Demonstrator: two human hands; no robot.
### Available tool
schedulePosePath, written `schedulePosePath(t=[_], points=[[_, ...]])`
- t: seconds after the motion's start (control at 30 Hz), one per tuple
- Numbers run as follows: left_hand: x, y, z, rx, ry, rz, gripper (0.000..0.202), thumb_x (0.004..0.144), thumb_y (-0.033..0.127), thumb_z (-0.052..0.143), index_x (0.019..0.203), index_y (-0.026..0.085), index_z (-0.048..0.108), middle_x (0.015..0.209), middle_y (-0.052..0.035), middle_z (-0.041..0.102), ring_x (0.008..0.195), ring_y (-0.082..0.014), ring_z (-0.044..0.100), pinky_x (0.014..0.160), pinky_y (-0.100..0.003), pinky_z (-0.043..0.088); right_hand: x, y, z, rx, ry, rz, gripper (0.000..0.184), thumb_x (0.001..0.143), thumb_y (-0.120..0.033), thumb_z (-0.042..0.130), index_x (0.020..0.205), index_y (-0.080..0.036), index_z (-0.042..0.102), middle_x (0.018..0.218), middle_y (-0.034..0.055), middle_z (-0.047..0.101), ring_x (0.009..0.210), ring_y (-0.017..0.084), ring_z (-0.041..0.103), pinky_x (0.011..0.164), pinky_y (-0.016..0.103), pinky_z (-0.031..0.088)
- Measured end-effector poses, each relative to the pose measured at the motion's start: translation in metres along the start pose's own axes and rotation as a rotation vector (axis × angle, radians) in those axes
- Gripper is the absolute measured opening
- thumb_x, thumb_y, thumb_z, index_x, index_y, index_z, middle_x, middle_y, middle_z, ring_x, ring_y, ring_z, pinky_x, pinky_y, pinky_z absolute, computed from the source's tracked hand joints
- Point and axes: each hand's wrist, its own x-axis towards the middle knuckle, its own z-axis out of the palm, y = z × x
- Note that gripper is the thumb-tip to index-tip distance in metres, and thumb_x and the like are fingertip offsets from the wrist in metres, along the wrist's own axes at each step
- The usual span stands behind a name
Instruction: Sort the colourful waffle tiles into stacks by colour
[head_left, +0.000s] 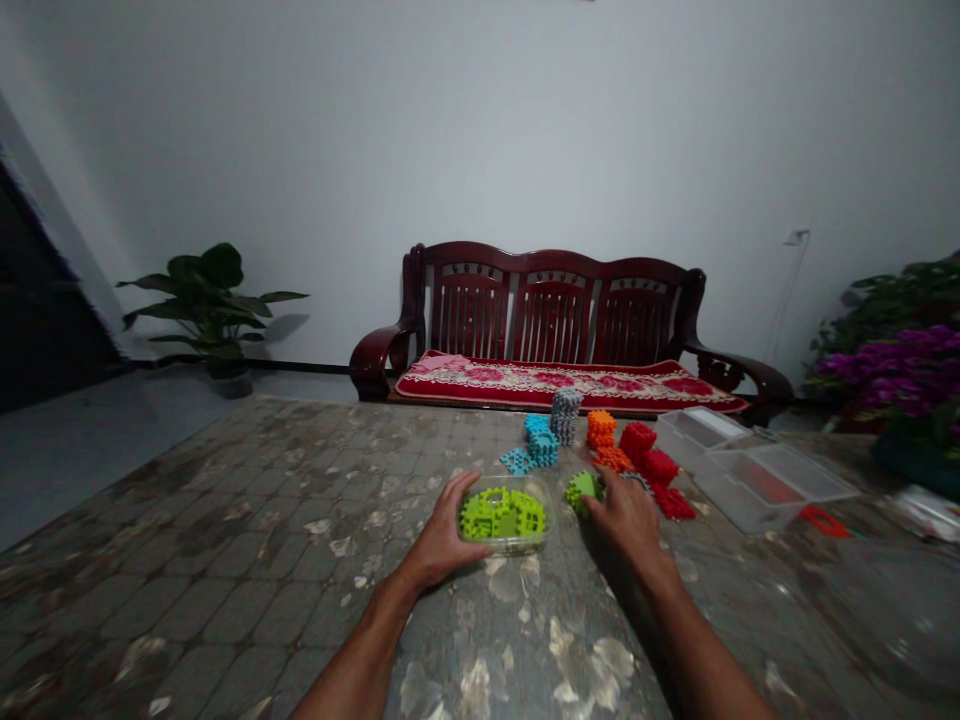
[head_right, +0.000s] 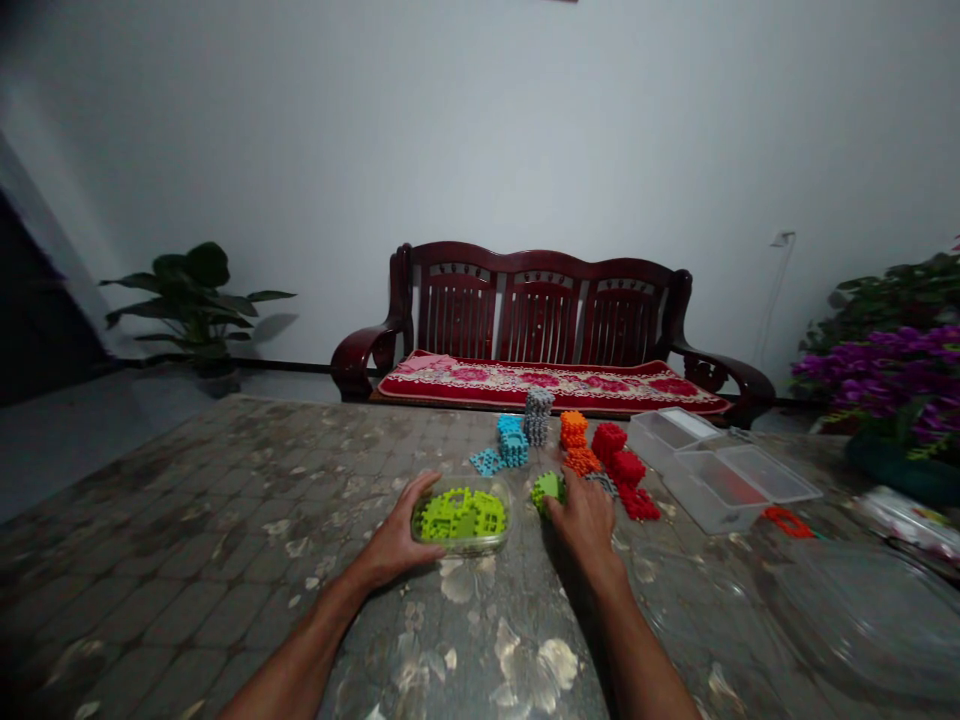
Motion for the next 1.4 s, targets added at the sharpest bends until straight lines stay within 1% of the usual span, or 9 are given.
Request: schedulePosePath(t=[0.13, 0.23, 0.47, 0.6, 0.7, 0.8, 1.0, 1.13, 1.4], points=[[0.000, 0.000, 0.000, 0.003, -0.004, -0.003, 0.099, 0.056, 0.020, 0.085, 0.146, 0.023, 0.046, 0.157, -0.0135, 0.041, 0.148, -0.0359, 0.035, 0.124, -0.057, 0.026, 0.003, -0.008, 0.003, 0.324, 0.035, -0.170, 0.060, 0.085, -0.040, 0.066, 0.141, -0.020, 0.058, 0.117, 0.0102, 0.074, 0.108, 0.029, 0.066, 0.095, 0.040, 0.050], [-0.001, 0.002, -0.001, 0.002, -0.016, -0.007, 0.099, 0.056, 0.021, 0.086, 0.147, 0.023, 0.045, 0.158, -0.0133, 0.039, 0.149, -0.0362, 0.034, 0.124, -0.057, 0.025, 0.000, -0.030, 0.001, 0.519, -0.010, -0.359, 0.061, 0.084, -0.038, 0.069, 0.141, -0.021, 0.058, 0.119, 0.0089, 0.073, 0.109, 0.026, 0.066, 0.097, 0.039, 0.050], [0.000, 0.005, -0.001, -0.018, -0.015, 0.000, 0.101, 0.056, 0.026, 0.089, 0.147, 0.023, 0.045, 0.156, -0.0146, 0.040, 0.149, -0.0366, 0.034, 0.126, -0.057, 0.023, -0.007, -0.094, -0.005, 0.452, -0.178, -0.604, 0.067, 0.079, -0.029, 0.077, 0.142, -0.024, 0.057, 0.119, 0.0087, 0.073, 0.110, 0.028, 0.062, 0.099, 0.043, 0.047], [0.000, 0.003, 0.000, -0.036, -0.010, 0.008, 0.103, 0.055, 0.025, 0.089, 0.147, 0.024, 0.044, 0.155, -0.0143, 0.041, 0.147, -0.0364, 0.037, 0.124, -0.057, 0.026, -0.004, -0.107, 0.003, 0.474, -0.164, -0.651, 0.060, 0.079, -0.025, 0.076, 0.138, -0.023, 0.061, 0.127, 0.0092, 0.070, 0.116, 0.028, 0.061, 0.102, 0.043, 0.046], [0.000, 0.003, 0.000, -0.039, -0.011, -0.005, 0.104, 0.055, 0.025, 0.089, 0.148, 0.023, 0.043, 0.156, -0.0148, 0.040, 0.145, -0.0365, 0.038, 0.123, -0.056, 0.028, 0.003, -0.094, 0.011, 0.579, -0.069, -0.567, 0.046, 0.086, -0.026, 0.066, 0.131, -0.022, 0.065, 0.127, 0.0087, 0.071, 0.118, 0.025, 0.062, 0.104, 0.041, 0.046], [0.000, 0.004, 0.000, -0.019, -0.013, -0.018, 0.104, 0.054, 0.022, 0.088, 0.148, 0.023, 0.043, 0.156, -0.0147, 0.039, 0.147, -0.0365, 0.036, 0.124, -0.056, 0.026, 0.014, -0.063, 0.014, 0.606, 0.035, -0.349, 0.038, 0.089, -0.025, 0.055, 0.124, -0.019, 0.069, 0.123, 0.0090, 0.073, 0.116, 0.024, 0.065, 0.104, 0.039, 0.047], [-0.001, 0.007, -0.001, -0.014, -0.023, -0.042, 0.102, 0.056, 0.017, 0.084, 0.148, 0.023, 0.042, 0.158, -0.0138, 0.038, 0.148, -0.0349, 0.034, 0.125, -0.054, 0.024, 0.019, -0.007, -0.001, 0.216, -0.055, -0.058, 0.055, 0.085, -0.035, 0.063, 0.135, -0.013, 0.063, 0.129, 0.0154, 0.069, 0.119, 0.032, 0.063, 0.102, 0.041, 0.047], [-0.001, 0.007, -0.001, -0.027, -0.023, -0.038, 0.102, 0.056, 0.017, 0.085, 0.148, 0.024, 0.042, 0.159, -0.0131, 0.037, 0.149, -0.0351, 0.033, 0.125, -0.055, 0.023, 0.007, -0.006, -0.010, -0.003, -0.143, 0.001, 0.064, 0.085, -0.043, 0.066, 0.142, -0.016, 0.058, 0.128, 0.0166, 0.069, 0.121, 0.035, 0.062, 0.096, 0.041, 0.047], [-0.001, 0.005, -0.001, -0.025, -0.014, -0.041, 0.101, 0.055, 0.017, 0.084, 0.147, 0.023, 0.043, 0.158, -0.0130, 0.039, 0.148, -0.0350, 0.034, 0.126, -0.054, 0.024, -0.001, -0.014, -0.006, -0.091, -0.156, 0.006, 0.063, 0.086, -0.038, 0.064, 0.145, -0.018, 0.055, 0.125, 0.0170, 0.070, 0.118, 0.035, 0.061, 0.093, 0.041, 0.046]])
